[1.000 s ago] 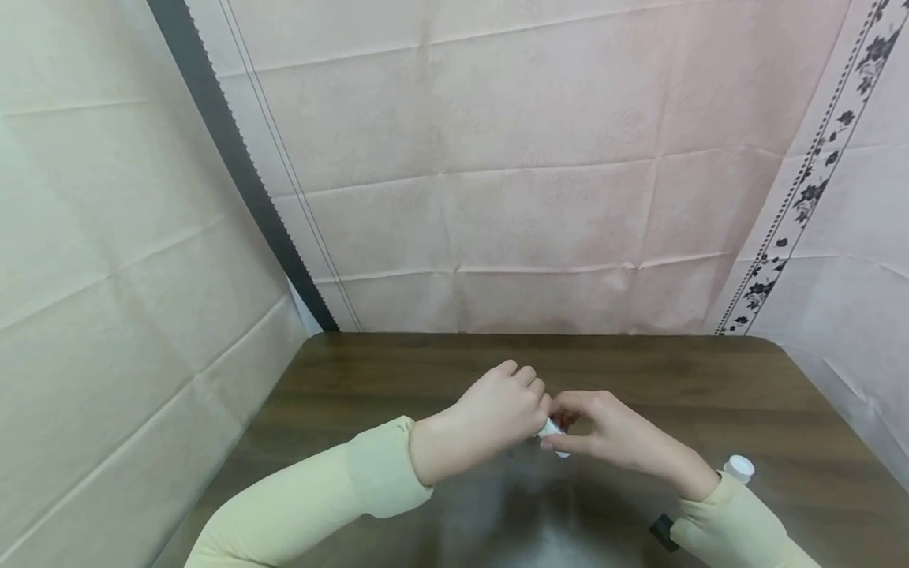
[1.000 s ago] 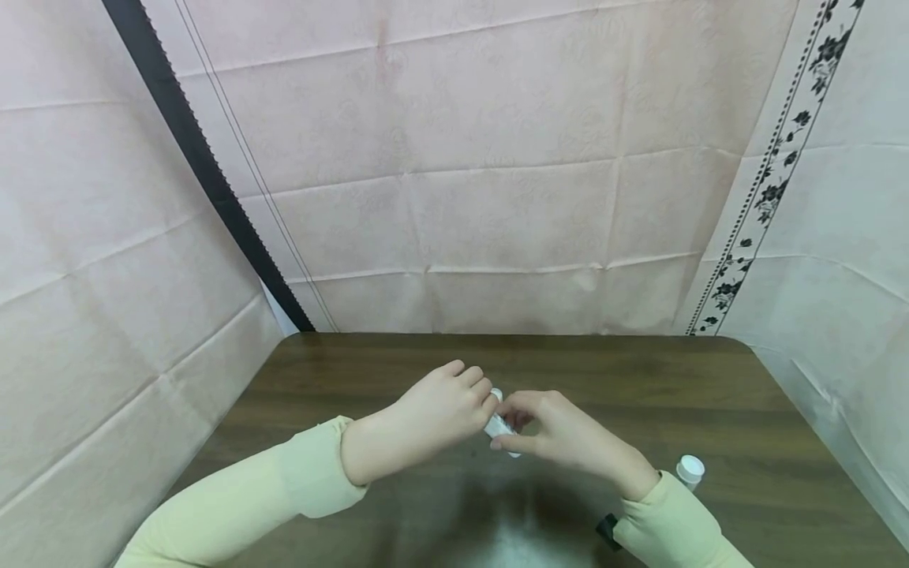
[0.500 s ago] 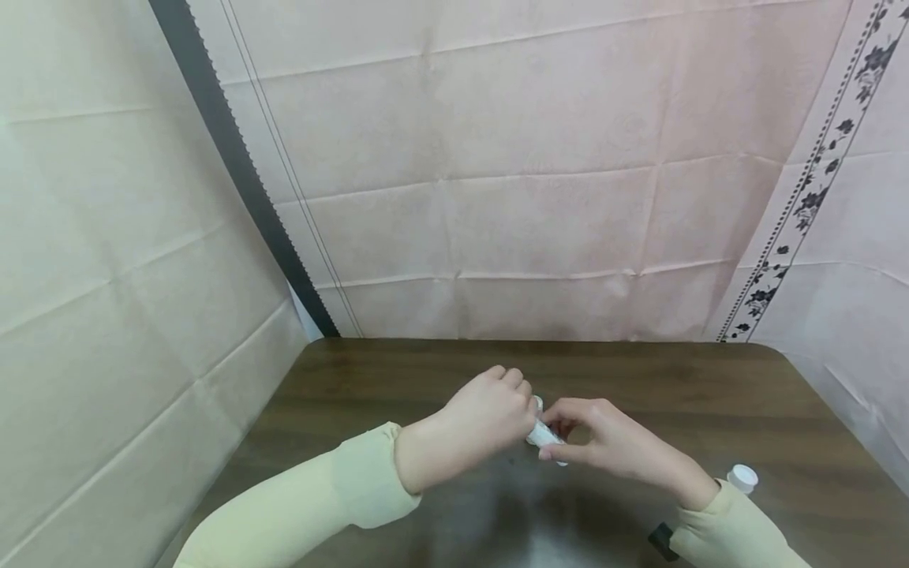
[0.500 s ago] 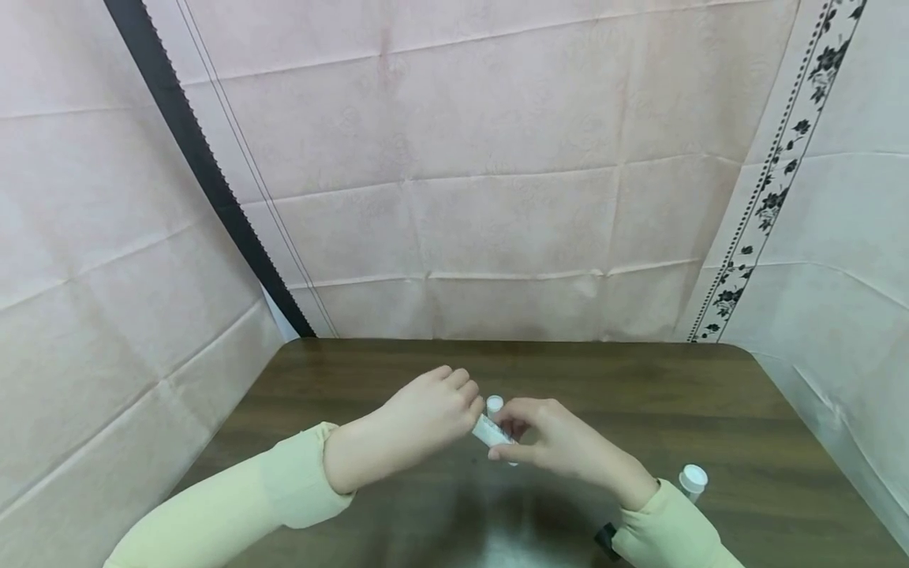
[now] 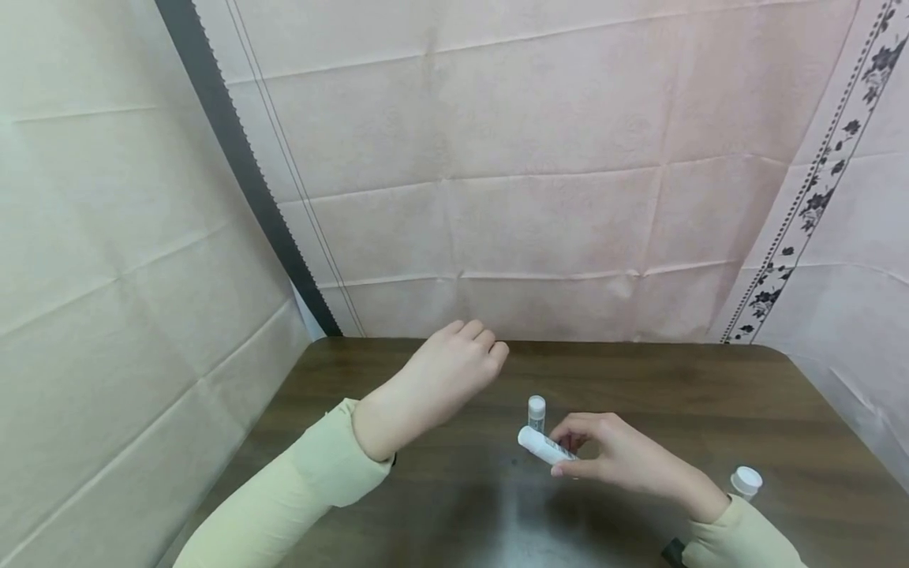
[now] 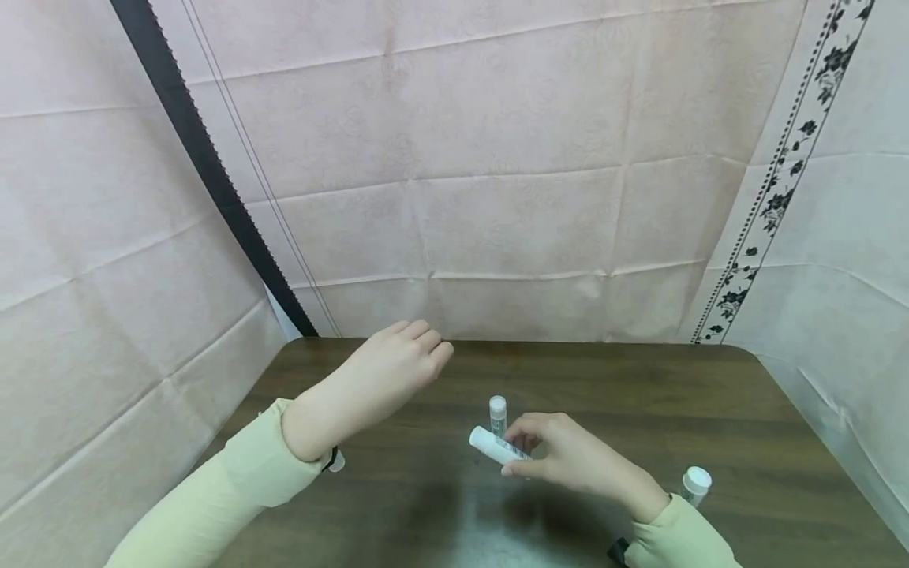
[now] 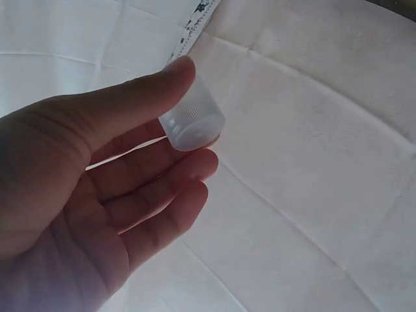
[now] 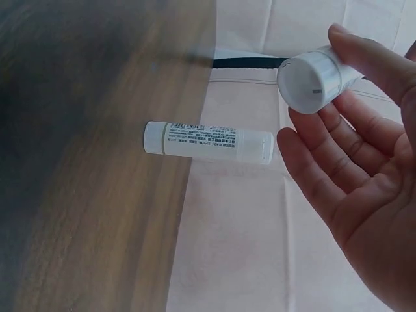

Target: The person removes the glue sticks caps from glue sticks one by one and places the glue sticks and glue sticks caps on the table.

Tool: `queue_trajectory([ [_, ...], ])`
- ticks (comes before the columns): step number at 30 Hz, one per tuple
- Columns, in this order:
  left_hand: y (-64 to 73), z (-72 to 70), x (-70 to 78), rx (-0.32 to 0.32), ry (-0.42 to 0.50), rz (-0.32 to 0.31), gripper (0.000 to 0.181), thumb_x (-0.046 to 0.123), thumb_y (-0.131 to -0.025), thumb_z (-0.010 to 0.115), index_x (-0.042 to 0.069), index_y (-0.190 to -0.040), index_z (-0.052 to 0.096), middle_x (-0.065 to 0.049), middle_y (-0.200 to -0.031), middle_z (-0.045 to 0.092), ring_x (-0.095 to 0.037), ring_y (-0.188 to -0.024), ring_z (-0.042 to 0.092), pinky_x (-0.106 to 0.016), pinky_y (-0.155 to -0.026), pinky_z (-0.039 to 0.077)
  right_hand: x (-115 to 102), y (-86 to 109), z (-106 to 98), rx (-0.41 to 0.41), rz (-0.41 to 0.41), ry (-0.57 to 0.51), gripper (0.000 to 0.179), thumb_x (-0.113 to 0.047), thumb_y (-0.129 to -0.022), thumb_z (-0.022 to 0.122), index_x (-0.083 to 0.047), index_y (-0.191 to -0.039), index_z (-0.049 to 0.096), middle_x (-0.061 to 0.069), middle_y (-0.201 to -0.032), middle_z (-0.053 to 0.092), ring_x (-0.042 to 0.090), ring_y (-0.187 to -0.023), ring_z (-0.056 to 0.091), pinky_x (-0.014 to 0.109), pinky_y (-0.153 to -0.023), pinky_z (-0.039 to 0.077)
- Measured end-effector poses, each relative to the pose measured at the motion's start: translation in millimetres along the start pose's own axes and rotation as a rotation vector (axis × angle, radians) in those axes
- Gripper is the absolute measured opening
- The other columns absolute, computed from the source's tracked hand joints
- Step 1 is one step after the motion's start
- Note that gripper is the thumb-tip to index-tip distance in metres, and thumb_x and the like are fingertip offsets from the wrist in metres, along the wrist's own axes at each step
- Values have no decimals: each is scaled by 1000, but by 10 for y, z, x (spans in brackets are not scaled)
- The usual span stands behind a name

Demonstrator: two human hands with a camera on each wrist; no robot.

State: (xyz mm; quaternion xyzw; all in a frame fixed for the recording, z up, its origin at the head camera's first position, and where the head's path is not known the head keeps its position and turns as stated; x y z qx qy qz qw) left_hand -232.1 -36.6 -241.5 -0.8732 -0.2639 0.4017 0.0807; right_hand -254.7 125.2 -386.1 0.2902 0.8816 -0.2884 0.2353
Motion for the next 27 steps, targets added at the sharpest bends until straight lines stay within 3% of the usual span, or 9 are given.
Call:
queue_trajectory([
  [4,65,84,-88,-4,94,-58,19,4,-80,81,11,-91,67,-1,-82,66,-19,-78,61,-27,-67,48,12,11,14,-3,17,1,23,-36,-87,80,-27,-105,68,-17,-91,64,2,-82,62,30,-71,55],
  [8,242,199,-285,9,225,-180,21,17,-83,84,8,-93,67,-4,-88,70,-20,-81,65,-30,-69,53,2,27,10,0,23,2,23,-36,-87,80,-27,-105,68,-17,-90,64,3,-80,60,29,-69,54],
  [13,617,327,-578,54,288,-353,26,23,-84,85,7,-97,69,-5,-94,70,-24,-86,66,-36,-71,55,-5,65,-31,24,26,-4,22,-35,-88,79,-27,-106,68,-17,-90,64,4,-79,60,27,-68,53],
  [19,1118,385,-875,115,336,-569,32,25,-86,82,4,-107,71,-11,-99,69,-29,-89,64,-42,-71,55,11,109,-110,83,51,-7,23,-35,-87,80,-28,-106,68,-16,-88,62,5,-78,59,28,-66,52],
  [24,1479,379,-1022,140,365,-703,33,25,-90,78,4,-113,69,-12,-101,68,-30,-86,62,-45,-65,54,7,145,-178,142,79,-19,25,-33,-85,82,-28,-106,68,-14,-83,61,7,-75,59,26,-64,51],
  [27,1644,378,-1055,143,394,-757,33,24,-91,77,3,-116,67,-13,-103,69,-31,-90,62,-48,-69,53,20,165,-214,173,107,-14,26,-32,-84,83,-28,-105,68,-14,-82,61,7,-75,58,25,-64,50],
])
Point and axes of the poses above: each hand's wrist, its own y-axis away from the middle knuckle, its own z-axis out of the palm, x = y × z, the point moved 7 cm from there along -y, towards the middle knuckle
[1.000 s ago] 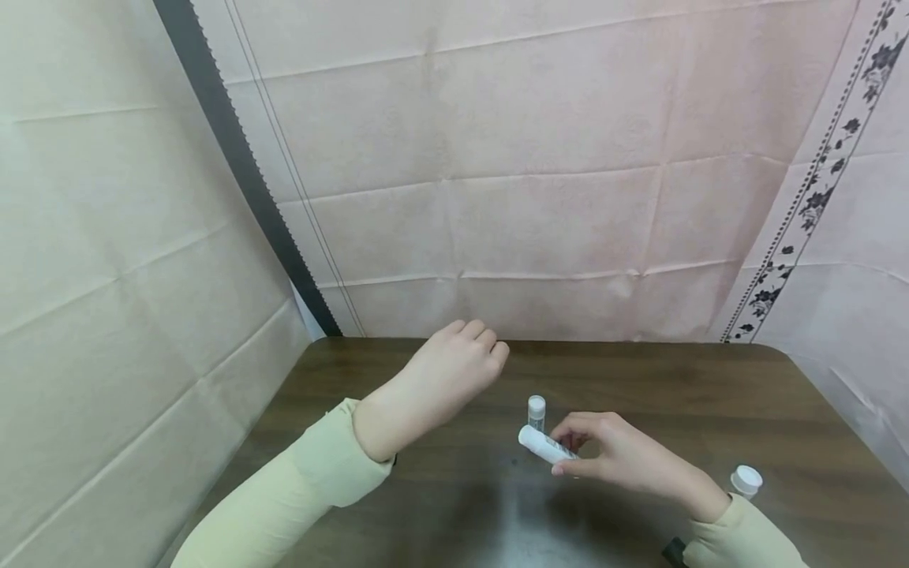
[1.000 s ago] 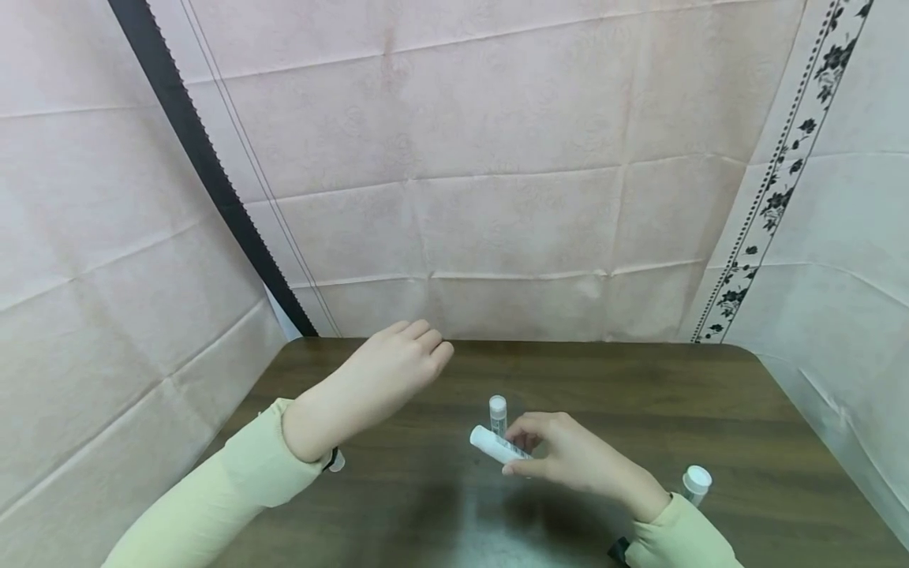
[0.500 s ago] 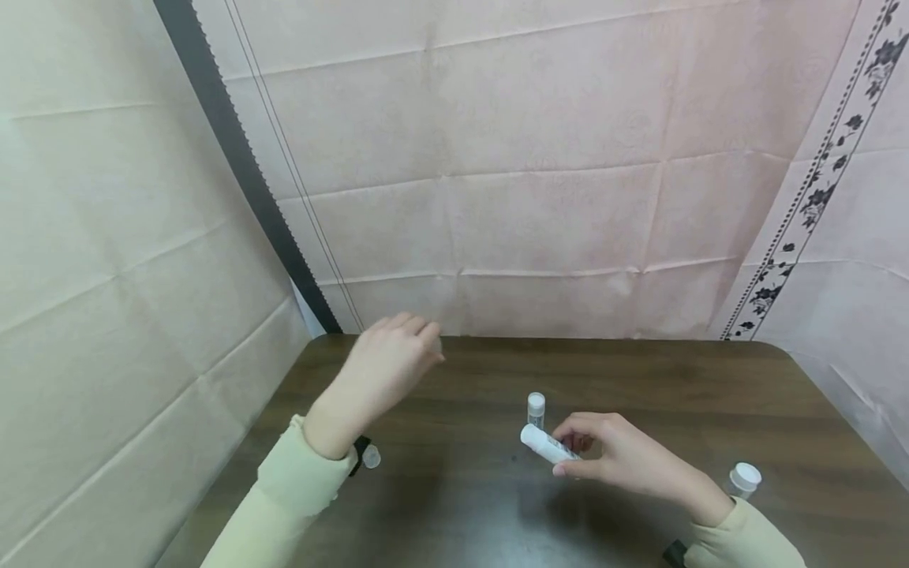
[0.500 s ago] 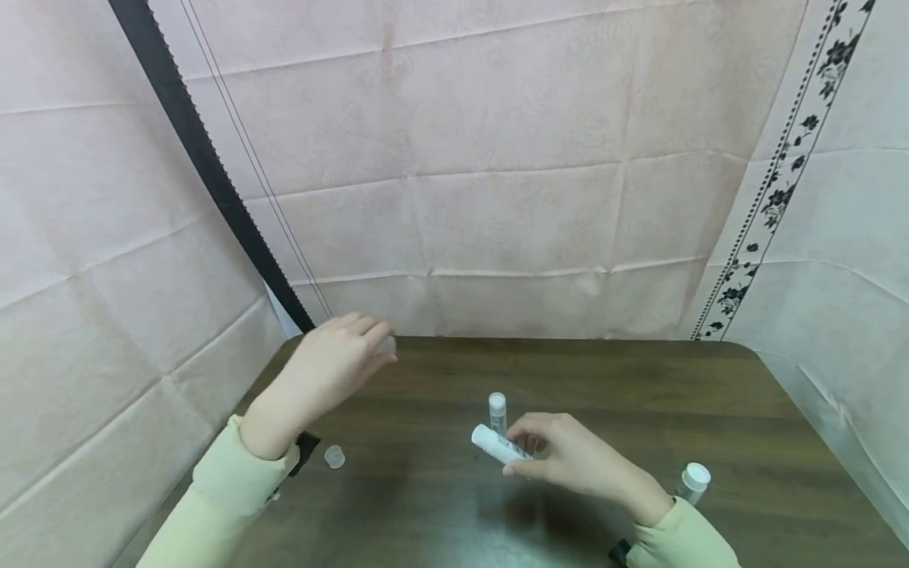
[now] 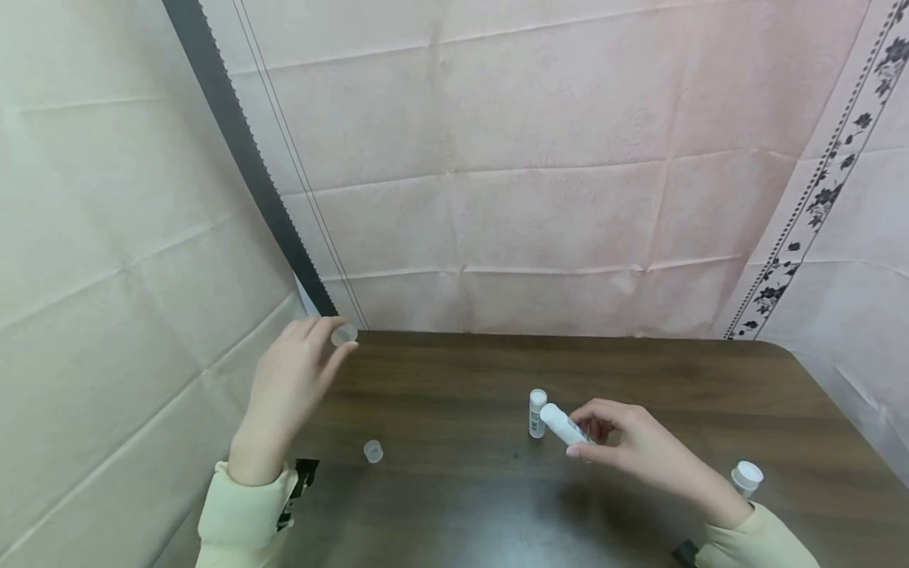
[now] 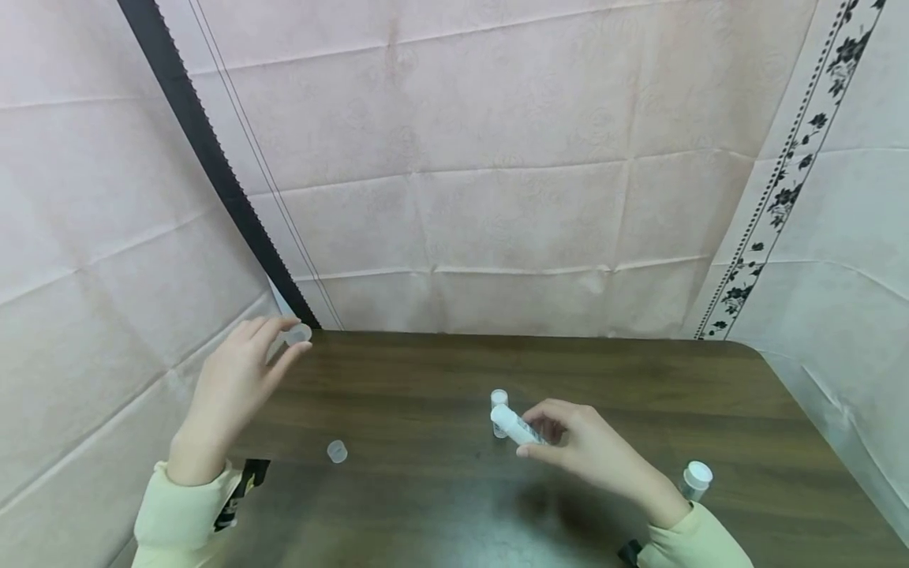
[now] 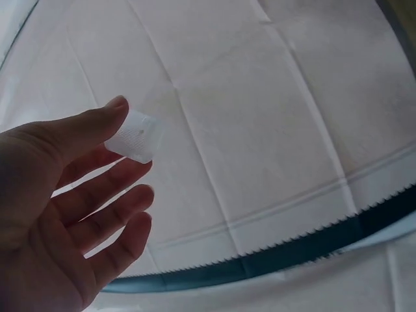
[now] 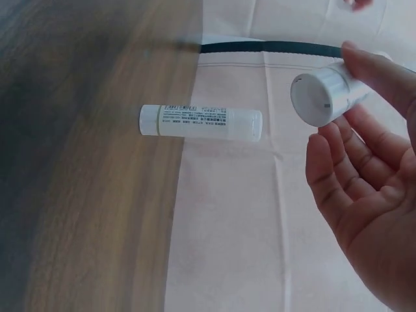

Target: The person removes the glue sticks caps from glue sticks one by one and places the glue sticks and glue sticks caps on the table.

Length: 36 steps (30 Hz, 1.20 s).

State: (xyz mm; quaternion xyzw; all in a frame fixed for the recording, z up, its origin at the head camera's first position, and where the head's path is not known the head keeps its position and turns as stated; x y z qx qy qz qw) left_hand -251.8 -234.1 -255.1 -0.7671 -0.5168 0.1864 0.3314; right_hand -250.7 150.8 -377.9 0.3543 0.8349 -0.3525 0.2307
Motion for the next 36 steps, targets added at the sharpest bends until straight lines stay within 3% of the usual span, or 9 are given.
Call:
queue_trajectory([
  [6,187,5,-148,-33,-2,-52,33,20,-90,77,0,-114,67,-15,-102,70,-33,-88,62,-51,-70,52,65,68,-45,34,52,34,27,-33,-83,84,-30,-104,67,-15,-83,62,6,-76,60,24,-68,50],
  [13,446,111,-315,-44,-52,-33,33,16,-85,81,-2,-109,67,-18,-96,71,-36,-82,64,-53,-68,52,83,271,-149,78,46,38,27,-27,-85,83,-29,-107,67,-16,-85,65,6,-76,63,23,-69,50],
  [17,651,206,-463,-77,-44,-94,34,18,-86,81,-1,-111,67,-16,-94,71,-36,-82,65,-55,-67,53,87,353,-192,97,62,44,28,-26,-84,83,-30,-107,67,-16,-84,65,6,-75,63,23,-69,50],
  [22,943,448,-691,-239,56,-230,34,23,-90,77,0,-113,67,-12,-92,71,-32,-82,67,-53,-67,54,48,399,-200,102,43,13,29,-24,-84,83,-29,-107,67,-14,-86,67,6,-75,63,24,-71,51],
  [29,1343,831,-937,-499,209,-379,31,24,-92,74,1,-112,67,-14,-102,73,-25,-81,69,-44,-69,56,16,417,-181,108,12,-13,30,-20,-84,84,-26,-108,67,-13,-87,67,7,-76,64,24,-70,51],
  [33,1480,966,-982,-602,290,-431,28,21,-91,75,1,-110,67,-10,-102,73,-23,-84,70,-43,-73,57,26,429,-173,106,22,-21,29,-20,-84,83,-26,-108,68,-13,-88,68,7,-76,65,23,-69,51],
  [36,1522,1026,-988,-641,326,-447,26,19,-91,75,1,-107,67,-7,-101,73,-23,-87,71,-44,-76,58,30,437,-175,107,24,-21,29,-20,-84,84,-26,-108,68,-13,-88,68,7,-76,65,23,-69,51],
])
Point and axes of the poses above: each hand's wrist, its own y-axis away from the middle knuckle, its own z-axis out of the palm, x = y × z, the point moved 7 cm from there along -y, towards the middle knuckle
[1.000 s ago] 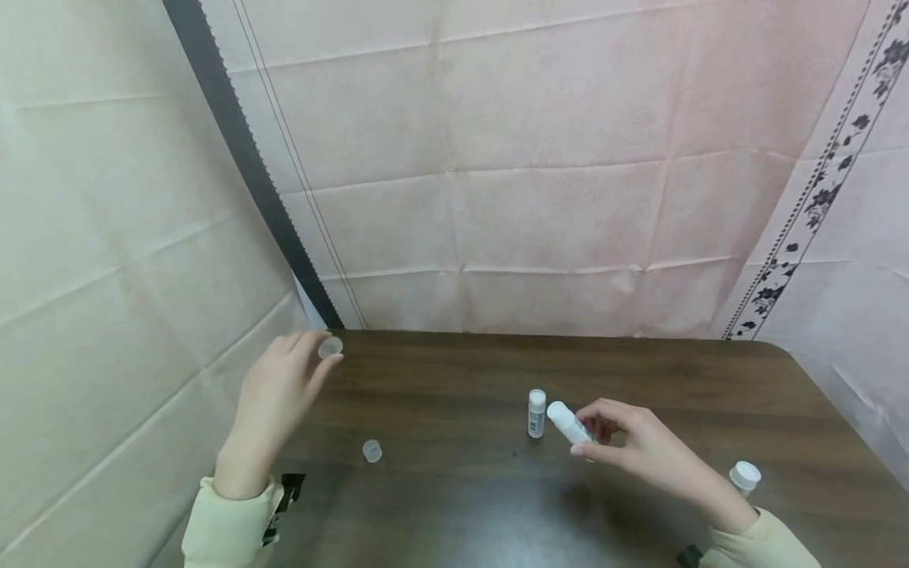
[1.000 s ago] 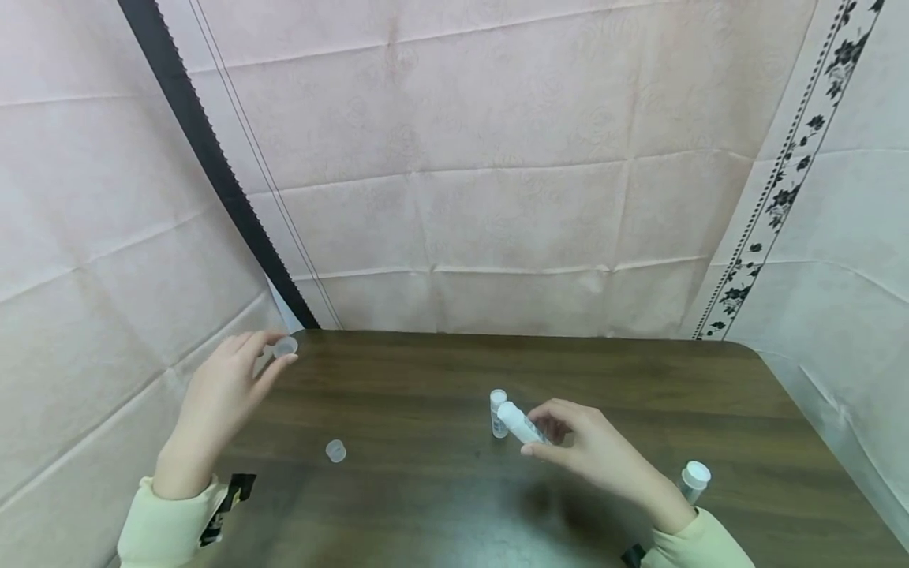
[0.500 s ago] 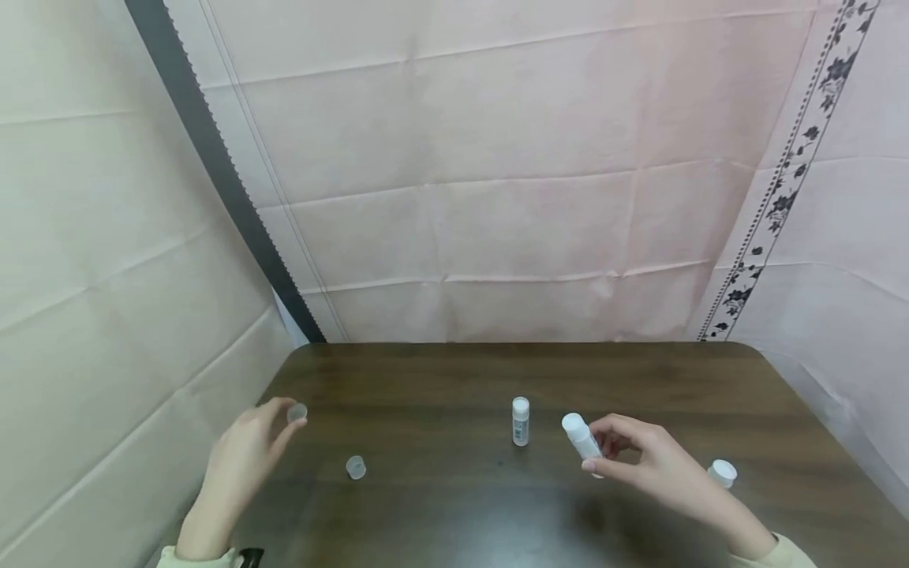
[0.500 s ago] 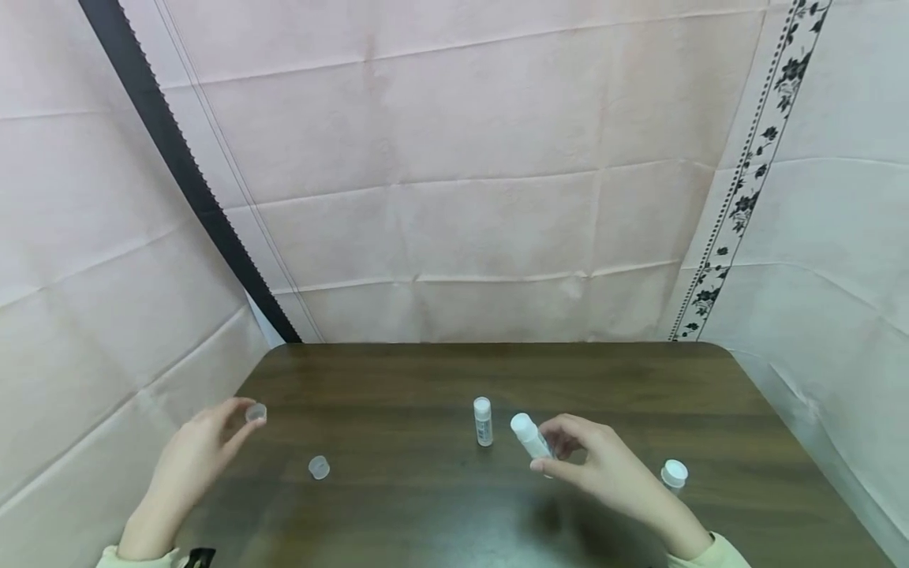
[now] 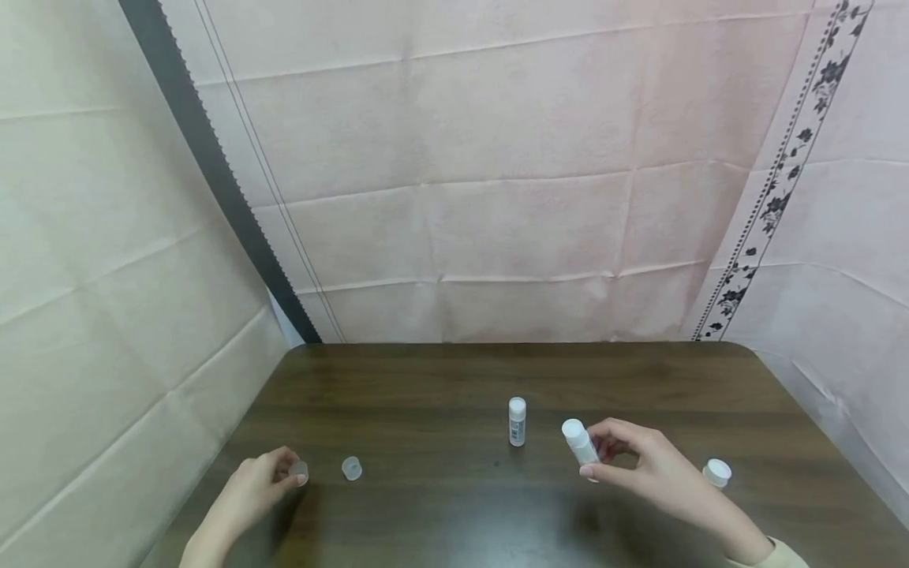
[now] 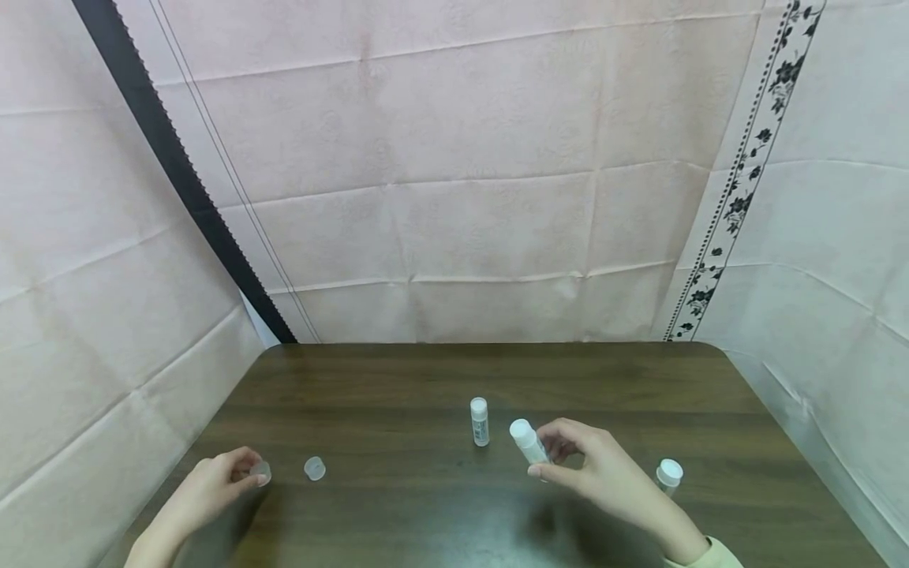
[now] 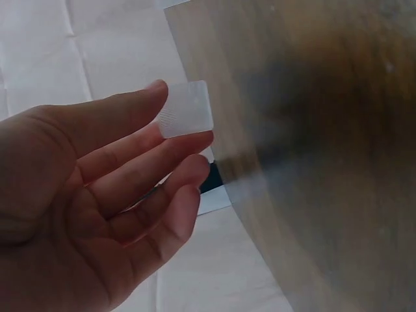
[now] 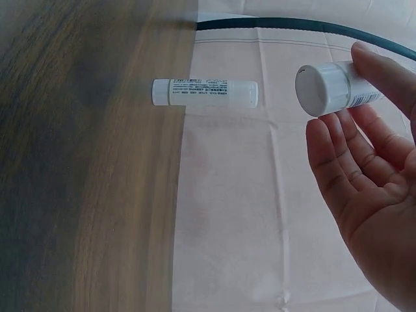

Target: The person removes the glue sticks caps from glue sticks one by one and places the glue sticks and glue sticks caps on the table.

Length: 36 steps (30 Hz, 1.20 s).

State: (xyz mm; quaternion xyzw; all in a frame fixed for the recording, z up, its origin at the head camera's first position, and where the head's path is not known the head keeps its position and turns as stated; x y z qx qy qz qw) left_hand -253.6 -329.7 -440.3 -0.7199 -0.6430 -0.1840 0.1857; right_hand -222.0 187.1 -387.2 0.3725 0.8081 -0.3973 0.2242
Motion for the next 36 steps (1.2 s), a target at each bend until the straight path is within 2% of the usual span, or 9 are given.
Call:
queue_trajectory([
  [5,11,48,-43,-35,-4,-27,24,18,-89,76,2,-105,67,-1,-94,72,-20,-85,69,-44,-75,57,-7,12,6,-6,2,-14,29,-20,-84,83,-26,-108,68,-12,-87,68,8,-76,65,23,-70,51],
  [16,56,100,-72,-60,6,-37,23,18,-89,77,3,-104,67,-2,-94,73,-24,-88,70,-47,-77,56,-11,38,25,-8,-18,-15,30,-18,-84,83,-25,-109,68,-13,-88,67,7,-76,65,21,-72,50],
  [27,93,102,-99,-34,12,-25,26,18,-90,76,1,-108,66,-15,-108,72,-30,-94,71,-51,-80,56,18,108,23,-13,-16,-29,32,-14,-83,84,-24,-110,68,-12,-91,68,8,-78,66,20,-74,51],
  [32,90,105,-112,-37,21,-34,32,20,-91,75,0,-113,64,-17,-112,71,-30,-95,70,-50,-80,56,23,131,28,-1,-59,-32,35,-8,-82,84,-21,-111,68,-10,-93,68,8,-78,66,20,-74,51],
  [36,51,108,-118,-46,12,-36,40,24,-91,75,-2,-119,62,-18,-116,69,-30,-97,69,-50,-80,56,66,114,52,-4,-43,-20,34,-12,-83,84,-23,-111,68,-12,-92,68,8,-78,66,20,-75,51],
])
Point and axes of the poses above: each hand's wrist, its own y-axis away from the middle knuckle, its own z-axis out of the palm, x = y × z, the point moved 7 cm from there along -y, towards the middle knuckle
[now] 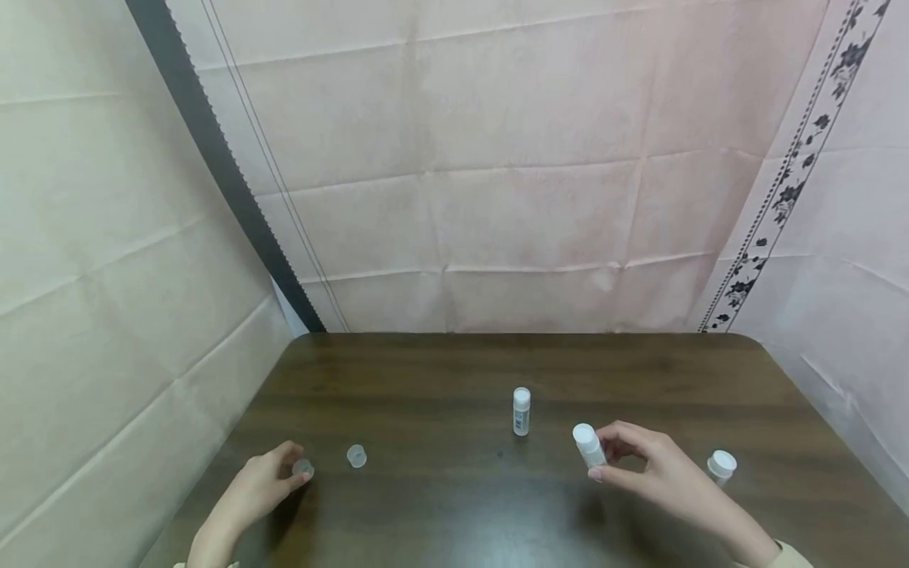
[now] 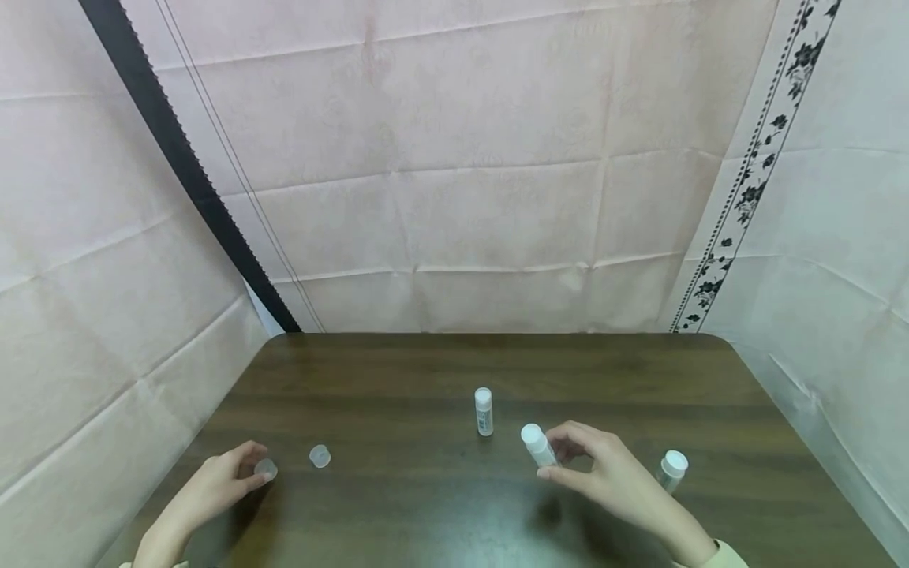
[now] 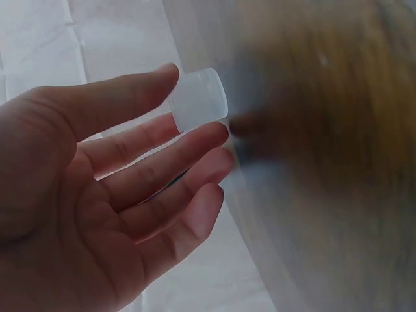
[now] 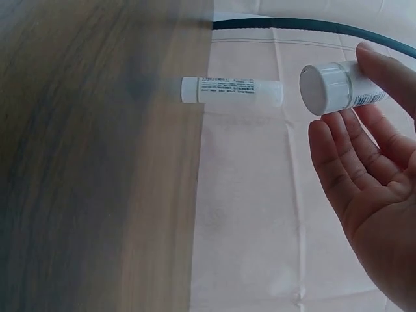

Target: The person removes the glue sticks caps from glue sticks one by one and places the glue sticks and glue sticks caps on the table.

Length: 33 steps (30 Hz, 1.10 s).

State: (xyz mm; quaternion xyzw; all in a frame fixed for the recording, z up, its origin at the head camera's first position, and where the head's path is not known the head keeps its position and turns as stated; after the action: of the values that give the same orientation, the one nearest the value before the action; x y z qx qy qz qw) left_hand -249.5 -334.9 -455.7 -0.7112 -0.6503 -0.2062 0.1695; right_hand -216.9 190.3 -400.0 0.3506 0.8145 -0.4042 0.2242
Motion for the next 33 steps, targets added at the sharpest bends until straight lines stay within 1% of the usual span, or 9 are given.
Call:
queue_trajectory([
  [4,-26,-11,18,-12,-4,3,46,28,-91,75,-2,-122,61,-17,-116,69,-28,-96,68,-48,-78,56,36,-30,27,-10,19,13,32,-16,-84,83,-25,-111,68,-13,-92,68,7,-79,66,22,-75,52],
  [8,-65,-50,66,-4,-15,13,46,28,-91,76,-2,-122,62,-15,-114,70,-26,-93,69,-46,-75,55,63,-51,40,-11,26,21,33,-16,-84,84,-26,-111,67,-14,-93,68,7,-80,66,25,-76,53],
  [12,-86,-57,95,-5,-27,17,46,28,-91,76,-1,-123,62,-16,-115,70,-28,-95,69,-48,-77,55,68,-30,42,-16,23,33,34,-16,-83,84,-26,-110,66,-15,-94,68,6,-82,66,25,-76,54],
  [17,-74,-27,74,-32,-25,-5,48,29,-91,75,-2,-125,61,-19,-121,67,-32,-99,69,-50,-79,55,81,38,19,-9,19,44,36,-11,-83,84,-24,-110,65,-14,-94,68,7,-82,67,24,-76,54],
  [22,-49,1,46,-58,-18,-29,51,32,-92,75,-1,-128,60,-19,-124,66,-32,-100,68,-50,-79,55,127,129,-29,6,53,57,37,-10,-82,84,-25,-109,65,-14,-93,68,7,-82,66,22,-76,53],
  [26,-31,-7,51,-56,-22,-23,50,32,-92,75,-1,-127,60,-18,-121,67,-34,-100,67,-50,-78,55,154,184,-47,6,81,58,35,-11,-82,84,-25,-109,65,-14,-92,68,7,-82,66,23,-75,53],
  [28,-25,-10,55,-53,-18,-22,50,31,-92,75,-1,-127,60,-16,-118,69,-32,-98,68,-49,-77,55,164,210,-56,7,94,64,35,-12,-82,84,-25,-108,65,-14,-92,69,6,-81,66,24,-74,53],
  [31,-13,-5,54,-47,-22,-15,50,31,-91,75,-1,-127,60,-13,-114,69,-28,-94,67,-48,-75,55,168,250,-67,6,90,84,34,-12,-83,83,-25,-108,65,-14,-92,68,6,-81,65,24,-72,53],
  [33,0,-1,50,-41,-22,-16,50,32,-91,75,0,-127,61,-12,-114,70,-27,-95,67,-48,-76,55,181,281,-79,4,97,96,34,-13,-83,84,-26,-108,65,-16,-92,68,5,-81,66,24,-72,53],
])
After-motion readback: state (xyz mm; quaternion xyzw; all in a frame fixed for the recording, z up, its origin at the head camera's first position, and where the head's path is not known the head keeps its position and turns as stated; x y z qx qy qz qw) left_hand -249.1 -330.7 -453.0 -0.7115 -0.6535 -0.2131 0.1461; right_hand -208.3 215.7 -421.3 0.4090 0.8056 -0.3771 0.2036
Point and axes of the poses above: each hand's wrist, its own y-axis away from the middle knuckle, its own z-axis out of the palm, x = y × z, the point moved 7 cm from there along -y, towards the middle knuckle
